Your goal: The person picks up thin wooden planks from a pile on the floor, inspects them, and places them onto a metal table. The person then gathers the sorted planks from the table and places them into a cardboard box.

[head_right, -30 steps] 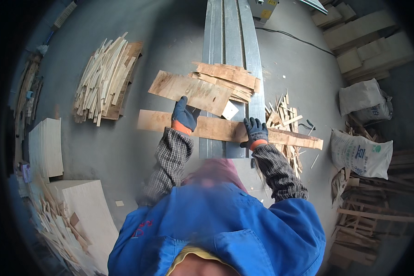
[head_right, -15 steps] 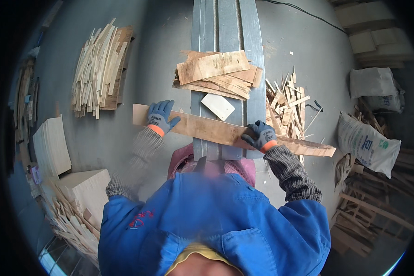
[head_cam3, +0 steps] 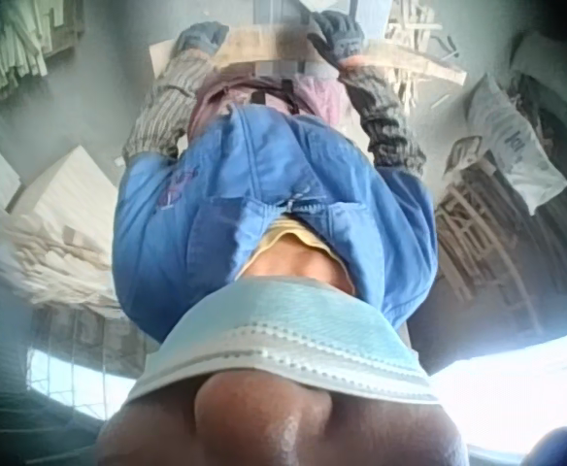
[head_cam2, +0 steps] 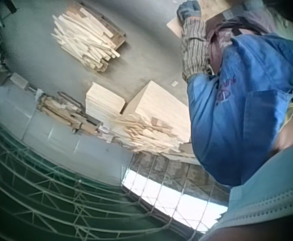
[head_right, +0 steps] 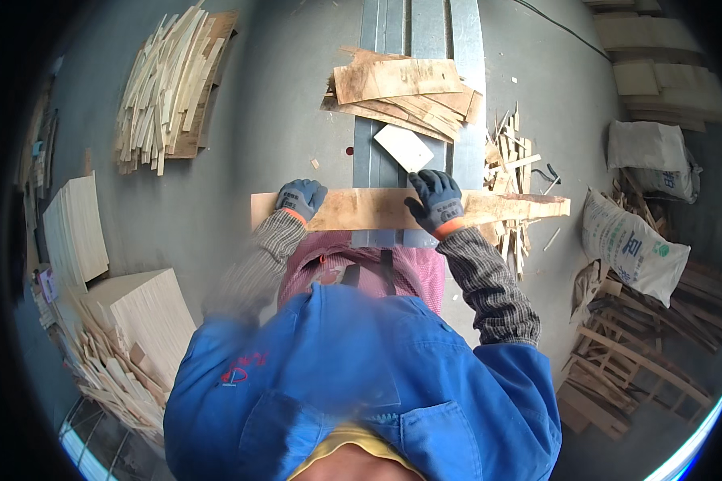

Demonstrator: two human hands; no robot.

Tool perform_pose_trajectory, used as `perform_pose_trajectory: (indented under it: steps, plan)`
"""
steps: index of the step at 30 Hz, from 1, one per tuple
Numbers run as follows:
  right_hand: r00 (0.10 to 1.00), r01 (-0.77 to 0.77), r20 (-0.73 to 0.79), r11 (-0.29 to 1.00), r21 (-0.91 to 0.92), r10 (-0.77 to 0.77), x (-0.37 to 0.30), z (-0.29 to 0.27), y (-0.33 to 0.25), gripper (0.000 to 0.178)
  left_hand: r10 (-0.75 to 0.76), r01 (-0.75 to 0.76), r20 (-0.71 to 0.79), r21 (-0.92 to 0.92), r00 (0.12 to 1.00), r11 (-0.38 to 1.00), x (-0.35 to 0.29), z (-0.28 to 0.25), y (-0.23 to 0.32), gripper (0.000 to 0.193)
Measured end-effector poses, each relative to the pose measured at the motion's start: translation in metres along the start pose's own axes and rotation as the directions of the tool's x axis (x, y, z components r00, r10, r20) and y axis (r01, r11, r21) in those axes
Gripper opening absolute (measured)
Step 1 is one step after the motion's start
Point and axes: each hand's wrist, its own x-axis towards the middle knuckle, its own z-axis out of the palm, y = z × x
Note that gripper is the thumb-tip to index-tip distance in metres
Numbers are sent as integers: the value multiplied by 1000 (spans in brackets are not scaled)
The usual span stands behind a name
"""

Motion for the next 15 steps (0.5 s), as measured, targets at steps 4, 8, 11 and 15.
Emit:
perform_pose_trajectory:
  steps: [4, 8, 11, 15]
  plan:
    - [990, 132, -59, 985, 109, -126, 50, 37, -54, 57, 19, -19, -5, 14, 1000, 1000, 8, -6, 6, 30]
    - [987, 158, -31, 984, 76, -156, 60, 77, -56, 58, -33, 31, 66, 34, 997, 999, 17, 14, 10, 30]
    - [988, 156, 1, 983, 99, -157, 63, 72, -55, 55, 70, -71, -13, -55, 997, 996, 18, 49, 2, 21]
    - [989, 150, -12, 985, 90, -150, 68, 77, -55, 54, -27, 67, 95, -447, 995, 892, 38, 110, 10, 22]
